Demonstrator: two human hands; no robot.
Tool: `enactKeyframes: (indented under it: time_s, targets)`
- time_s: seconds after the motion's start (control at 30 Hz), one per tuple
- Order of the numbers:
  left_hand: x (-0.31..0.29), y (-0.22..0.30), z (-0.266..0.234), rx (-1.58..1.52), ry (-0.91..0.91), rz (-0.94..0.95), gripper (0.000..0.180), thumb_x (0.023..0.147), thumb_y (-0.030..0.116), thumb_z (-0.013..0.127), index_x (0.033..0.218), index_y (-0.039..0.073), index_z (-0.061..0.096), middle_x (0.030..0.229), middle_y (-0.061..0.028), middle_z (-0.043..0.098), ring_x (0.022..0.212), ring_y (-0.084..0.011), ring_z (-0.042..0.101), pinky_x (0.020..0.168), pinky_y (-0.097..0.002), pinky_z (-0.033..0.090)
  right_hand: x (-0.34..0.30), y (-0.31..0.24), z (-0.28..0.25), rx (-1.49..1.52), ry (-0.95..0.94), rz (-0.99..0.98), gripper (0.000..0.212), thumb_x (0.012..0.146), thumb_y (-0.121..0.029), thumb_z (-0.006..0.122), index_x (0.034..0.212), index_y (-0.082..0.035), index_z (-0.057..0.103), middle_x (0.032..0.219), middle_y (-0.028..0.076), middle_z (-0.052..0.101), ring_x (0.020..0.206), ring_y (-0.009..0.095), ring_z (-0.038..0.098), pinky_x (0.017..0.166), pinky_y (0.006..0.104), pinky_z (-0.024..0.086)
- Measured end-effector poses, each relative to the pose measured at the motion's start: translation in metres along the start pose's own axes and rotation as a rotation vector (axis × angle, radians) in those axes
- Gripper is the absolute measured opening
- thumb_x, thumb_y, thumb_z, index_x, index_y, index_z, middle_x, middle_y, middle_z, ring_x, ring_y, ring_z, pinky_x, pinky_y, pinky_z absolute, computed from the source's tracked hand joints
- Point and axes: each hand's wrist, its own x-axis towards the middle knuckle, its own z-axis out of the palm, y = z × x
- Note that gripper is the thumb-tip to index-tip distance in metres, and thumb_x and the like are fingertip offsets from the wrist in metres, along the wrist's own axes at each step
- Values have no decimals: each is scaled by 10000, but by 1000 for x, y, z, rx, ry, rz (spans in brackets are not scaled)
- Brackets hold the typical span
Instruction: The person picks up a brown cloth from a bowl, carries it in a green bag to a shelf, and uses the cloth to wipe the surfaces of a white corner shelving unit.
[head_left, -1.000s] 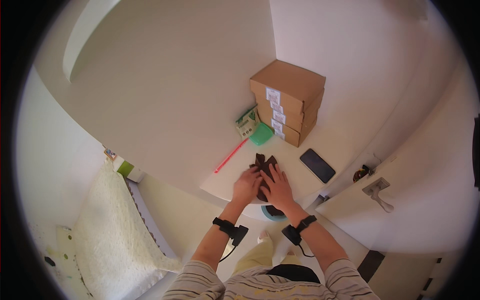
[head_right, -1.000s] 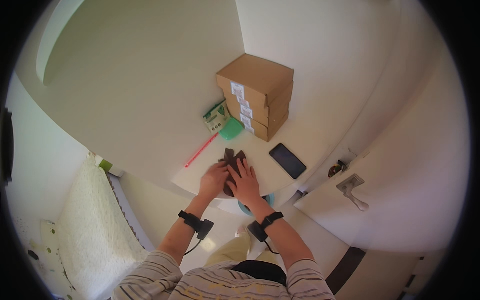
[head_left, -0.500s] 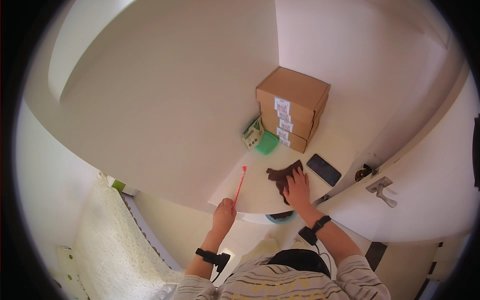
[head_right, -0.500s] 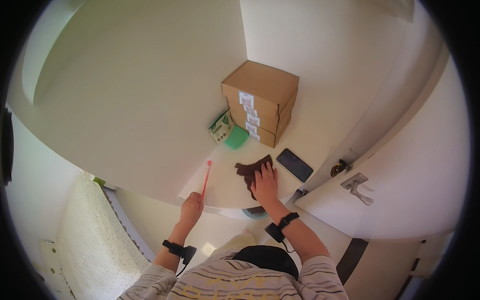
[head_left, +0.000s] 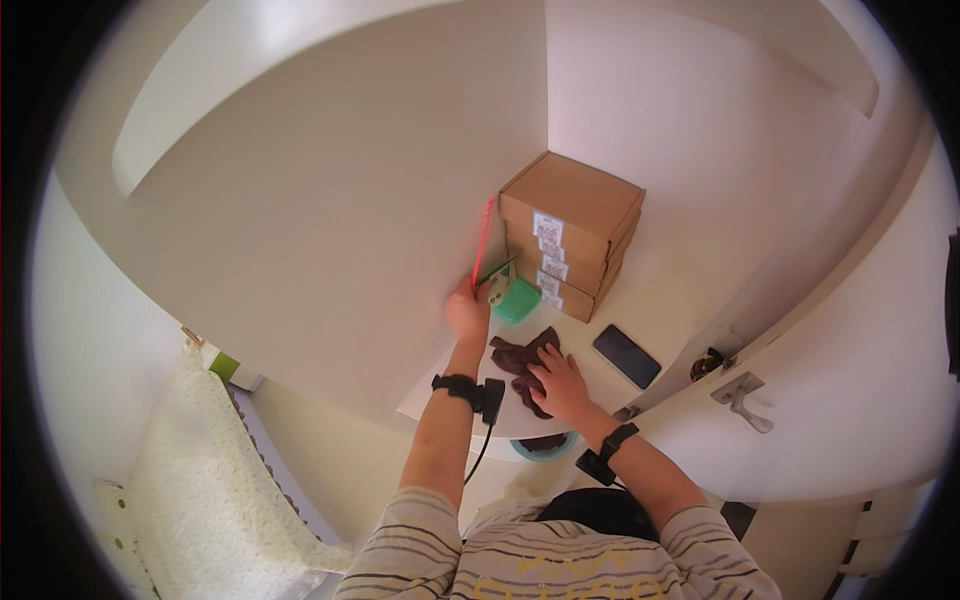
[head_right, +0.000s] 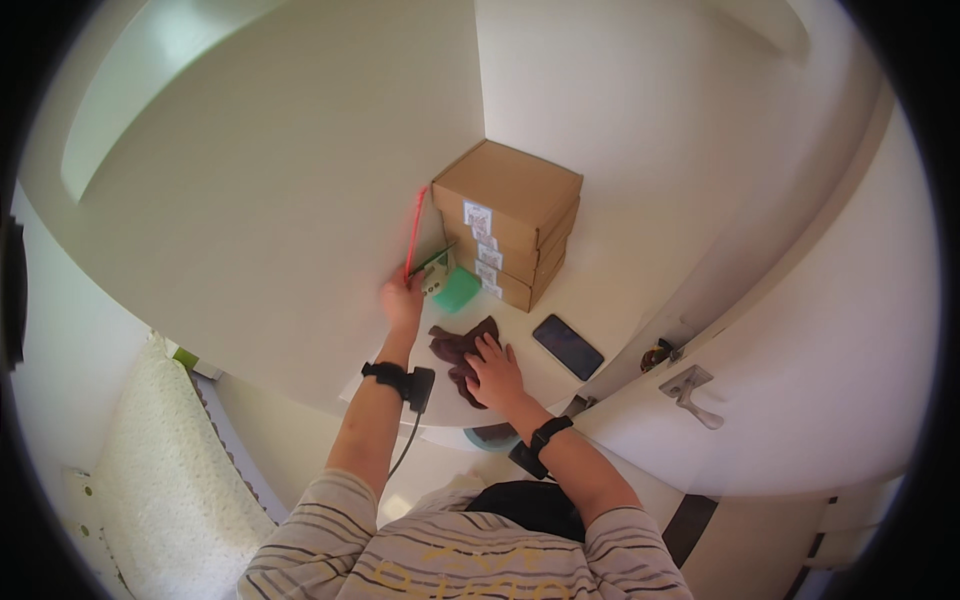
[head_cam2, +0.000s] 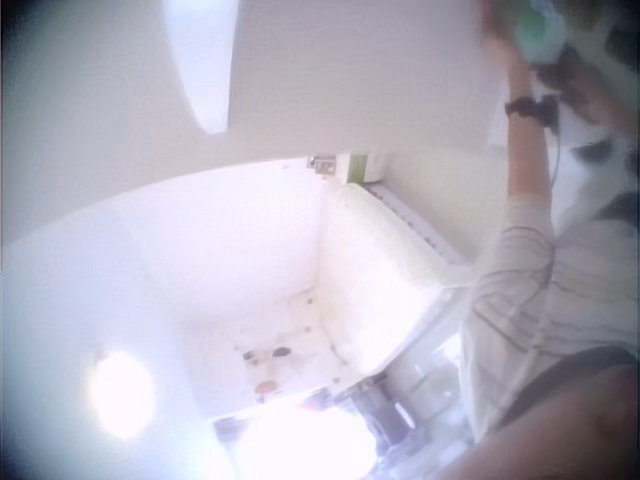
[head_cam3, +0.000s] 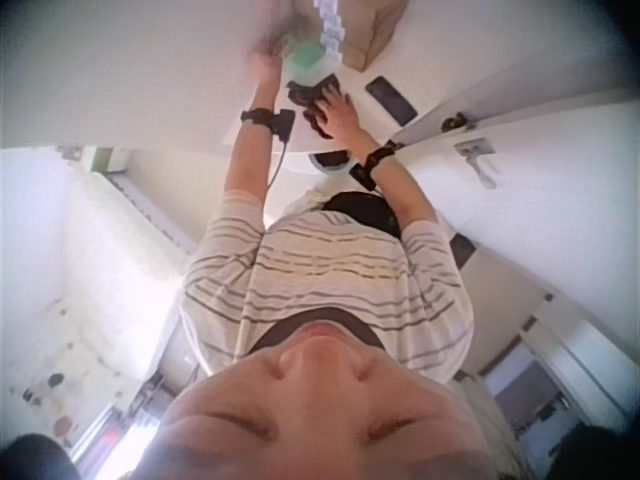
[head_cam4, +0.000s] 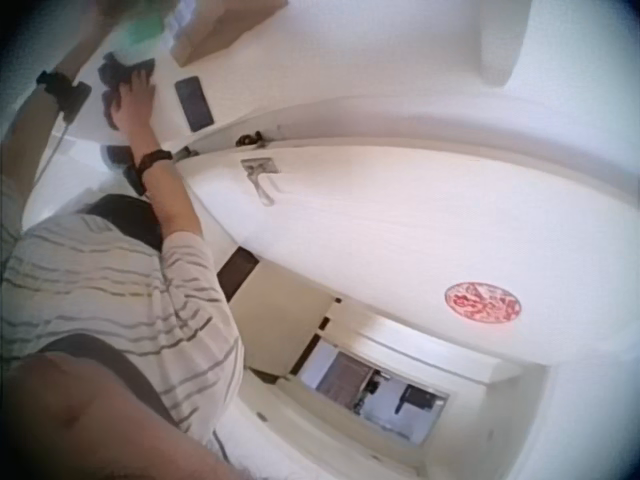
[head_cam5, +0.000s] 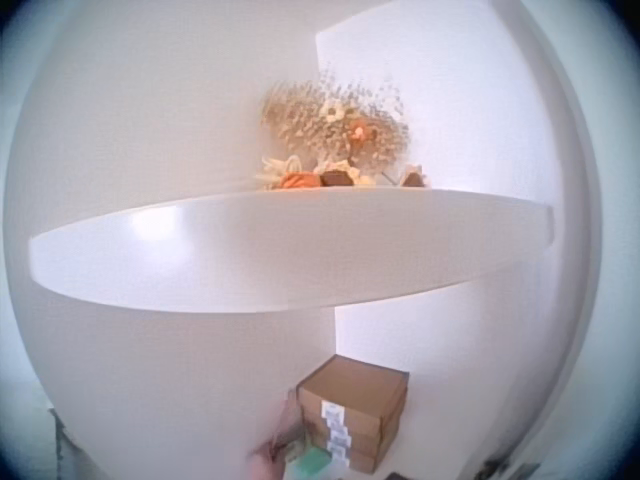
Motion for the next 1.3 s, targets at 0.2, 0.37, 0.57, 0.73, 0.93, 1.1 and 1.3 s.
enactKeyframes:
  time_s: [0.2,0.37,0.57,0.73,0.93,1.1,1.3]
  targets:
    - [-32,27,-68,-382,-240,-222,200,806,171,721,839,-14,651,595,-75,583,542,-146,531,532,-299,435,7,13,-45,252,-12,86,579,785,-288,720,1295,-95,525,1413,179,391,1340,327,338,1072,502,307]
    - [-74,44,-90,-623,-453,-282,166,792,102,738,877,-18,661,620,2,566,592,-65,485,531,-257,408,20,40,-37,1114,-105,128,381,829,-4,661,1188,-9,536,1057,75,604,993,146,589,820,278,493]
    - [-46,36,-41,-259,-316,-46,275,733,131,776,980,53,682,742,-48,611,647,-167,583,618,-277,477,1,63,-31,1016,228,386,201,852,-29,630,1046,11,597,923,58,660,830,127,620,739,281,497]
    - [-26,36,28,78,-408,4,538,630,334,830,1075,92,647,1174,-123,565,919,-327,626,770,-432,526,-20,82,-37,897,344,451,255,857,-73,638,1098,-6,592,968,52,660,816,127,614,710,284,500]
    - [-31,26,34,209,-499,-88,772,569,412,848,1199,101,526,1289,-89,473,960,-314,632,755,-426,540,-29,78,-65,1018,237,653,302,839,-102,648,1114,1,578,975,80,670,841,153,628,733,301,496]
    - [-47,7,-6,175,-531,-86,851,546,397,865,1239,96,474,1269,-117,474,998,-331,609,772,-440,534,-11,71,-75,1122,238,659,290,851,-93,628,1121,-1,574,1002,74,661,879,156,621,770,302,489]
    - [-67,-9,-17,-7,-415,-247,837,553,357,879,1208,33,471,1189,-148,537,1002,-324,600,809,-435,507,30,65,-35,1180,288,575,316,864,-93,614,1164,-14,555,1055,76,644,944,165,610,820,301,474]
